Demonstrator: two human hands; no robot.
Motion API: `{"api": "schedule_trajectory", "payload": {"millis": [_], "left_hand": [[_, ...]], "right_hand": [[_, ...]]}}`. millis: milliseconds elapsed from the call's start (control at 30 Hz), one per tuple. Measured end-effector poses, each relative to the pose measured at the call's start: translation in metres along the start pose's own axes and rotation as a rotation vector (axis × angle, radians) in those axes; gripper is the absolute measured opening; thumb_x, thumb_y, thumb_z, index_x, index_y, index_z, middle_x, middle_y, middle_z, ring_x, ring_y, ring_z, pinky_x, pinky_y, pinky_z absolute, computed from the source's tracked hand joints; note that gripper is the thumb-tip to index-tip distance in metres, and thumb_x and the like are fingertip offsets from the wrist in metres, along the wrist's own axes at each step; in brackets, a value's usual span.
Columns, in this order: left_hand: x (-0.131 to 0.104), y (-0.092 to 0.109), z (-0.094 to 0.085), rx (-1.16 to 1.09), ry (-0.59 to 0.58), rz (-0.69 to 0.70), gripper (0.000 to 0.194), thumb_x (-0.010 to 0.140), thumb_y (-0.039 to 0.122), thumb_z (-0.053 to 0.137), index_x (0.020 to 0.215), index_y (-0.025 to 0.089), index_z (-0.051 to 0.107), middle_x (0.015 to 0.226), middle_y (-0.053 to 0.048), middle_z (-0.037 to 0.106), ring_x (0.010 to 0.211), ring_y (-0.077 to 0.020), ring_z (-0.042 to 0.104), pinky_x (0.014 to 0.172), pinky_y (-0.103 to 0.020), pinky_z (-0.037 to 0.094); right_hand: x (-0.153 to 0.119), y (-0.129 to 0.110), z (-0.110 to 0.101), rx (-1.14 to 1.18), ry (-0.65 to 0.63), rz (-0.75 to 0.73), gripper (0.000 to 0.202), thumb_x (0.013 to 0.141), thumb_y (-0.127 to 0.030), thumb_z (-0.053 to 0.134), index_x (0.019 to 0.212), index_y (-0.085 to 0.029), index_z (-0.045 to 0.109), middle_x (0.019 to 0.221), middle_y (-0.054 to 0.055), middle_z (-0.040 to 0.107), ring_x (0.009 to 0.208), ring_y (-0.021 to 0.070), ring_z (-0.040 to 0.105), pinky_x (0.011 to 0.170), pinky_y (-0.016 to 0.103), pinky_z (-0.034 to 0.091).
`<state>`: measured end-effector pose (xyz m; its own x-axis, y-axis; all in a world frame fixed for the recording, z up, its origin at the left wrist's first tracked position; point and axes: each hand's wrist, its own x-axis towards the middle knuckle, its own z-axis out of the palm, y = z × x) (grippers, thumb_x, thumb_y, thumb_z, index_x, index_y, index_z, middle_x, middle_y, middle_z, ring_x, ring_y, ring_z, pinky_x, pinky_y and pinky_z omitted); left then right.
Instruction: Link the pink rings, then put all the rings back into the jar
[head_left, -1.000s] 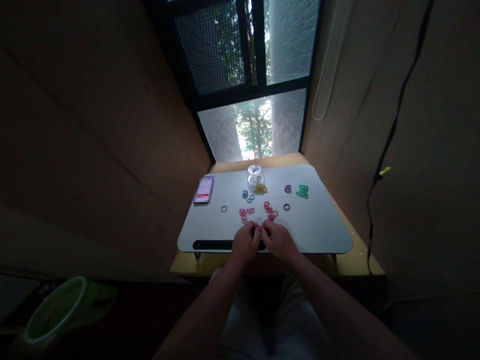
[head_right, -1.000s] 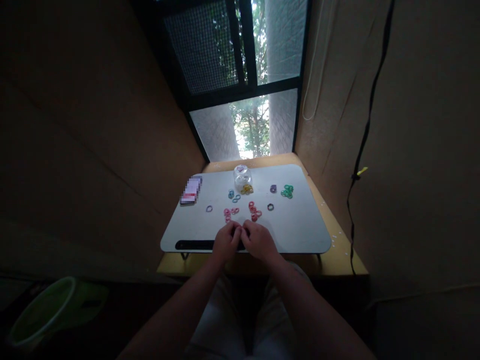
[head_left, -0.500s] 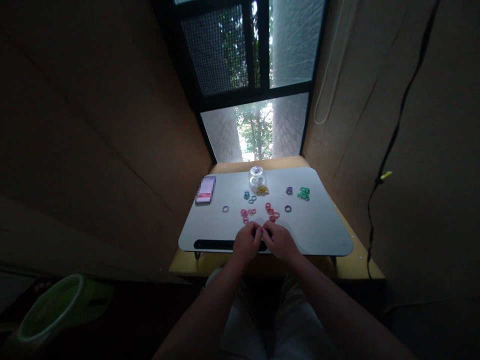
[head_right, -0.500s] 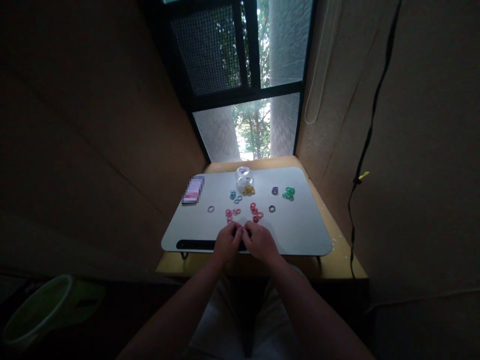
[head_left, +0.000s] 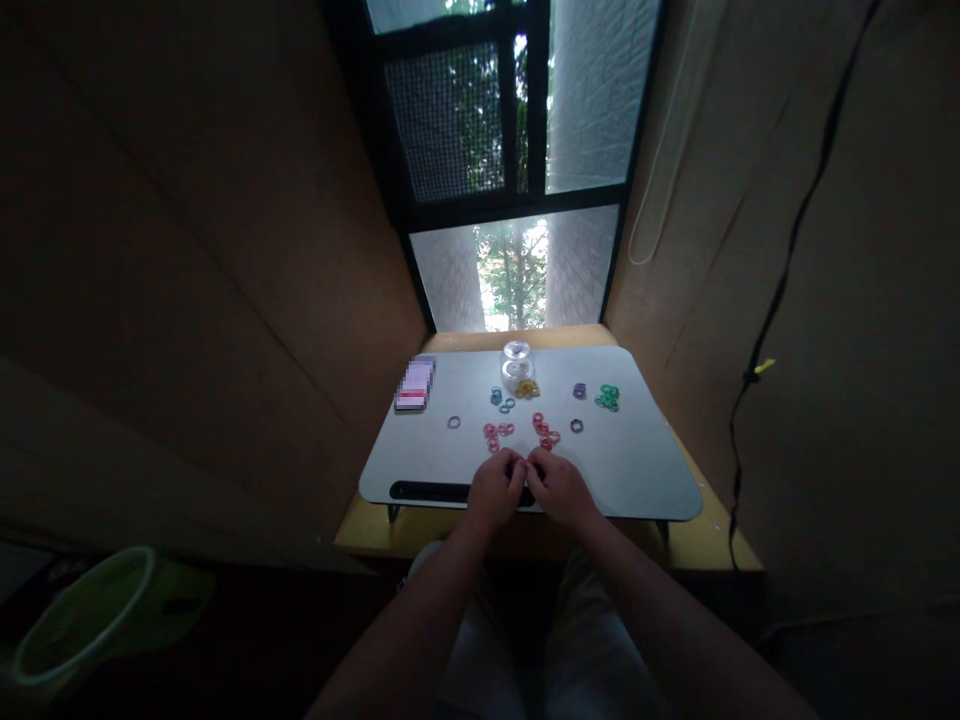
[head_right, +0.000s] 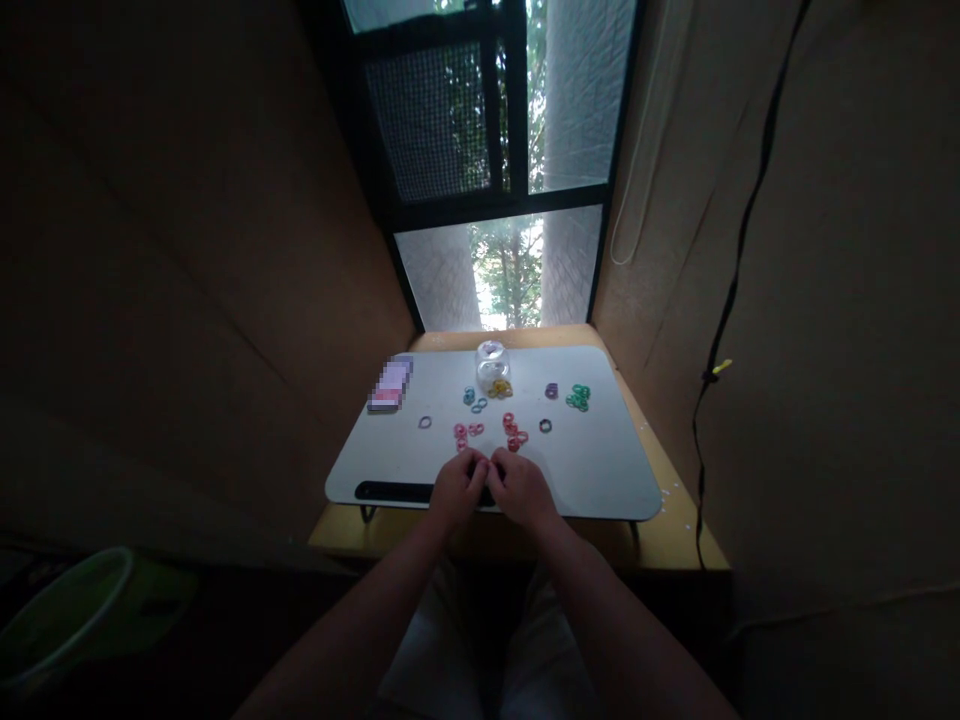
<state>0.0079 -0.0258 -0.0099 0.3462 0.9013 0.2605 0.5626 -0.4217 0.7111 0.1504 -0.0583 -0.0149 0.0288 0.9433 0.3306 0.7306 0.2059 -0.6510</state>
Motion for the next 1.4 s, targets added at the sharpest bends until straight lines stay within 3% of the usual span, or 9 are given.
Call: {"api": "schedule_trajectory", "payload": {"millis": [1400], "left_hand": [[-0.0011, -0.0005, 0.0001, -0.014, 0.014, 0.013, 0.018, 0.092, 0.03, 0.047, 0.083, 0.02, 0.06, 0.078, -0.001, 0.064, 0.073, -0.0158, 0.058, 0.067, -0.027, 0.039]], "right_hand": [[-0.0014, 0.001, 0.0012, 0.012, 0.007, -0.011, 0.02, 0.091, -0.028, 0.046, 0.072, -0.021, 0.05, 0.065, 0.0, 0.056, 0.059, 0.0136, 0.049, 0.058, 0.025, 0.029]]}}
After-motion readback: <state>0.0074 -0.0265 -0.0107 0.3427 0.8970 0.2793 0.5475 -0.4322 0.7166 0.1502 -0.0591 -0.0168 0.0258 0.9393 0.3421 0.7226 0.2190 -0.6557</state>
